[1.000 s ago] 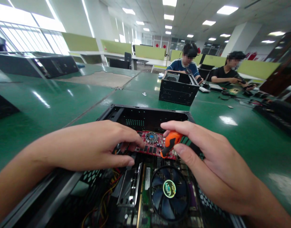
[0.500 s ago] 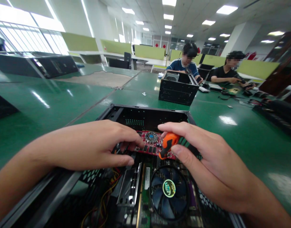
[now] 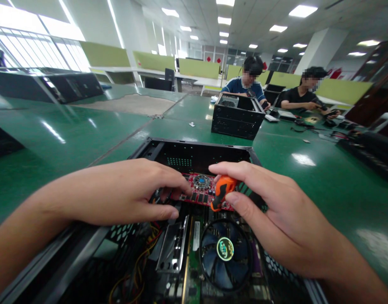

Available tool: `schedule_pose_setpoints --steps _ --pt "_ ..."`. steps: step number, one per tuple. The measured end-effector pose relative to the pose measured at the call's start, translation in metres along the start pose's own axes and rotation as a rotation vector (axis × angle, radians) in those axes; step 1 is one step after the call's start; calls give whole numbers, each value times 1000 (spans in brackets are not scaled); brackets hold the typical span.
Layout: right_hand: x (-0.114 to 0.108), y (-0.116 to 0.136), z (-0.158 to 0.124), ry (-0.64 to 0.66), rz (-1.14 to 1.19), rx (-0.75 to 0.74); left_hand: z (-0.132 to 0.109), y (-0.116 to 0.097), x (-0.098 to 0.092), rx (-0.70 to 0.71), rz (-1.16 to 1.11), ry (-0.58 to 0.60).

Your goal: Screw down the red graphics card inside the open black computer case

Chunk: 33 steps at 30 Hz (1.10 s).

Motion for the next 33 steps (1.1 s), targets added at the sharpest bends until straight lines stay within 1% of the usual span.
schedule_pose_setpoints --steps 8,18,21,25,27,30,33 --pt "-3 1 0 43 76 30 1 3 1 -26 15 -3" --pt "1 0 -2 17 10 39 0 1 0 -42 10 -1" --pt "-9 0 -2 -4 -26 56 -1 3 0 -34 20 -1" --pt "-34 -1 -15 -66 -93 184 0 8 2 -30 32 -8" --pt "-47 -3 -23 -57 -137 230 1 8 2 -26 41 -13" --pt "-56 -4 -29 39 -179 201 2 7 1 5 62 -23" --pt "-57 -7 -25 57 -181 127 1 6 1 30 76 -29"
Point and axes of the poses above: each hand's wrist, its own z-axis towards the middle knuckle, its own x-axis out of the palm, y = z × x, the point moved 2 cm from there along z, towards the middle knuckle, and after that the axes turned 11 degrees about -z, right-handed, at the moved point
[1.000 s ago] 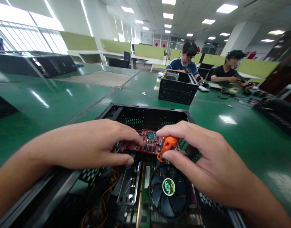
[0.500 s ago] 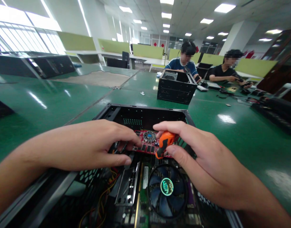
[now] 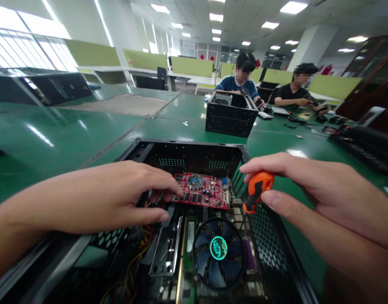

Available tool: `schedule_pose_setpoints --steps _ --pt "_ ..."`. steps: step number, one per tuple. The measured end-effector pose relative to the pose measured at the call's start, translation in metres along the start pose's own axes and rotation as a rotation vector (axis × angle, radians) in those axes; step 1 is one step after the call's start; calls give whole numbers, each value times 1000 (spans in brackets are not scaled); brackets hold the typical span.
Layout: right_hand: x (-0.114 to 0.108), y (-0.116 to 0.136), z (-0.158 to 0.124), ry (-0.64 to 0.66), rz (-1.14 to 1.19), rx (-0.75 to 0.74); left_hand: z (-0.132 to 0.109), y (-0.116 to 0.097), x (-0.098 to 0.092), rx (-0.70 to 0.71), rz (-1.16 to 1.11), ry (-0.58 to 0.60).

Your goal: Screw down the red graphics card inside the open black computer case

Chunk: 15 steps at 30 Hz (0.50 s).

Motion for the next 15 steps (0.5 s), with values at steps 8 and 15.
schedule_pose_setpoints --steps 8,15 --pt "5 -2 12 28 -47 -83 -2 13 4 41 12 -26" --pt "11 0 10 -1 -29 -49 -4 11 3 24 23 -17"
Point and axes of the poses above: each hand's wrist, its own z-axis towards the middle knuckle, its own x-axis out of the palm, y = z × x, the point moved 2 cm from there along z, towards the middle knuckle, and after that the axes turned 11 degrees about -z, right-handed, at the moved point
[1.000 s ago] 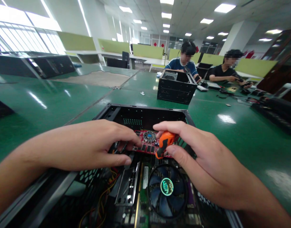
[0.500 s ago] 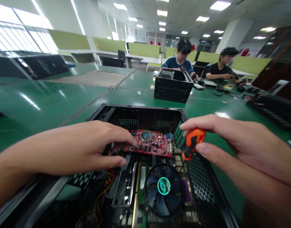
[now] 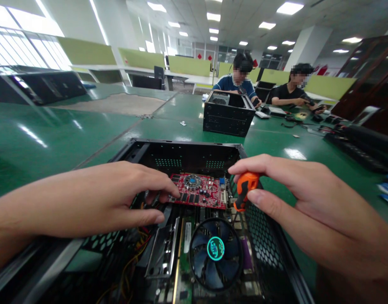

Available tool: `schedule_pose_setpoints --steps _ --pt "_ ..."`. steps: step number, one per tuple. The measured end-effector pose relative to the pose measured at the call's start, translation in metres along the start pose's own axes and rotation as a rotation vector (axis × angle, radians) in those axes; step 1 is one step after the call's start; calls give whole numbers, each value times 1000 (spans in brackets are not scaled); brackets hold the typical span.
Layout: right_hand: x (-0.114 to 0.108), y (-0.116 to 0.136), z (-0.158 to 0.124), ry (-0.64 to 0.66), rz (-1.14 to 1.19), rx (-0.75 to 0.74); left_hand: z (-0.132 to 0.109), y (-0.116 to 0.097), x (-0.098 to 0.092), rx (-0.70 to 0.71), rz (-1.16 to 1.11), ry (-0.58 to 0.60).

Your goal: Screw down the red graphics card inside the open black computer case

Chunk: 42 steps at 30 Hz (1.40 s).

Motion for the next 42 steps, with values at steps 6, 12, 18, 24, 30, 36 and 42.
schedule_pose_setpoints --steps 6,12,18,24,30,36,42 --pt "-1 -1 4 38 1 -33 1 -1 -1 -5 1 16" --pt "-3 -2 3 34 -22 -15 0 -2 1 -10 -4 3" --pt "-3 -1 3 45 -7 -31 3 -5 -2 -9 -9 -4" --pt "-2 -2 2 43 -26 -23 3 -6 -1 -30 15 8" --pt "3 -3 5 44 1 -25 5 -8 -1 -26 0 20" --pt "-5 -2 5 74 -32 -21 5 -8 -1 -37 9 18" --pt "-6 -5 1 76 -54 -6 5 -7 -2 -29 -11 15"
Point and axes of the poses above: each hand's wrist, its own z-axis towards the middle knuckle, its own x-axis out of the palm, y = z × x, the point moved 2 cm from there along z, towards the middle knuckle, and after that the axes turned 11 degrees about -z, right-handed, at the moved point
